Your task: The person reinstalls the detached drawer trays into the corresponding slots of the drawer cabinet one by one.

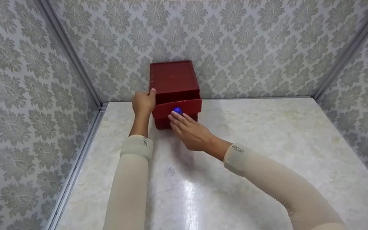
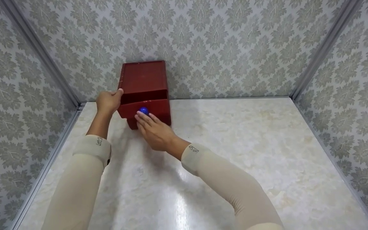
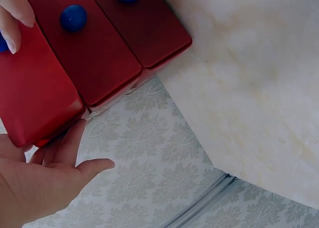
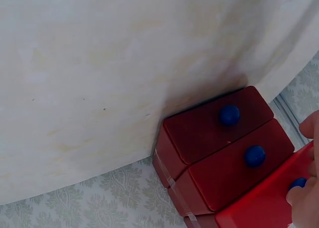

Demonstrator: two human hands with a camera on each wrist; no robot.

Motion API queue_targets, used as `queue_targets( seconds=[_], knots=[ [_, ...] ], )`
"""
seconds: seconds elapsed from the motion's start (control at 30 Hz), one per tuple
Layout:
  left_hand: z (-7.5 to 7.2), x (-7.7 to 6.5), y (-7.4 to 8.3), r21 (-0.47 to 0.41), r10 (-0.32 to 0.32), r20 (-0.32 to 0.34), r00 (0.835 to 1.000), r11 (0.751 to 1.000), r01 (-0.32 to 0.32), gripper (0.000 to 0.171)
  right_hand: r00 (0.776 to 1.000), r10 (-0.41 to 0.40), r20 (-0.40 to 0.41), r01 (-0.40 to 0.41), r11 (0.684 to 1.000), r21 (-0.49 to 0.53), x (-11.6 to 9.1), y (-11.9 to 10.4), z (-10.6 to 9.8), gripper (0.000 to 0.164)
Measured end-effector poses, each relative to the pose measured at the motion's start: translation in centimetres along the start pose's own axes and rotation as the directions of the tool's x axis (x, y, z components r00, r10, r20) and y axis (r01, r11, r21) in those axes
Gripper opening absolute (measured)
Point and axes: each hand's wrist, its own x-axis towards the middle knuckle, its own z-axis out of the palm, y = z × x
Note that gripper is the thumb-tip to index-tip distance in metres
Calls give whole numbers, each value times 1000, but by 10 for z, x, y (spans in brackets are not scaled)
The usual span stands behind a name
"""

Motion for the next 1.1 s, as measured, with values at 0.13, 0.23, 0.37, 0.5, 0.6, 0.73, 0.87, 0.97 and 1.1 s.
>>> queue_targets(
  seconds=[0.13,0.23,0.37,0.5,0.6,0.73,0.87,0.97,1.1],
  knots=[
    [1,-1,0,-4,11,-22,1000,1000,-11,41,999,8,38,-10,998,56,4,5,-1,57],
    [2,-2,0,-5,21,-21,1000,1000,-21,43,997,16,77,-23,996,88,7,9,-2,58],
    [1,-4,1,-1,27,-21,999,1000,-27,43,992,25,127,-44,988,149,11,16,-4,57],
    [1,-5,2,-1,30,-8,1000,1000,-30,41,990,15,139,-42,980,195,15,22,-3,59],
    [1,-6,2,-9,27,8,1000,1000,-27,39,990,-7,140,-24,976,218,17,25,-1,60],
    [1,-5,3,-3,13,19,1000,1000,-13,42,988,-13,152,-30,961,275,22,30,0,58],
    [1,-5,3,2,-3,23,1000,1000,3,42,984,16,179,-82,927,367,27,35,1,57],
    [1,-5,3,0,-7,25,1000,1000,7,39,978,27,209,-116,896,429,30,37,2,57],
    [0,-6,4,0,3,16,1000,1000,-3,40,973,25,231,-140,858,495,31,38,2,55]
  ],
)
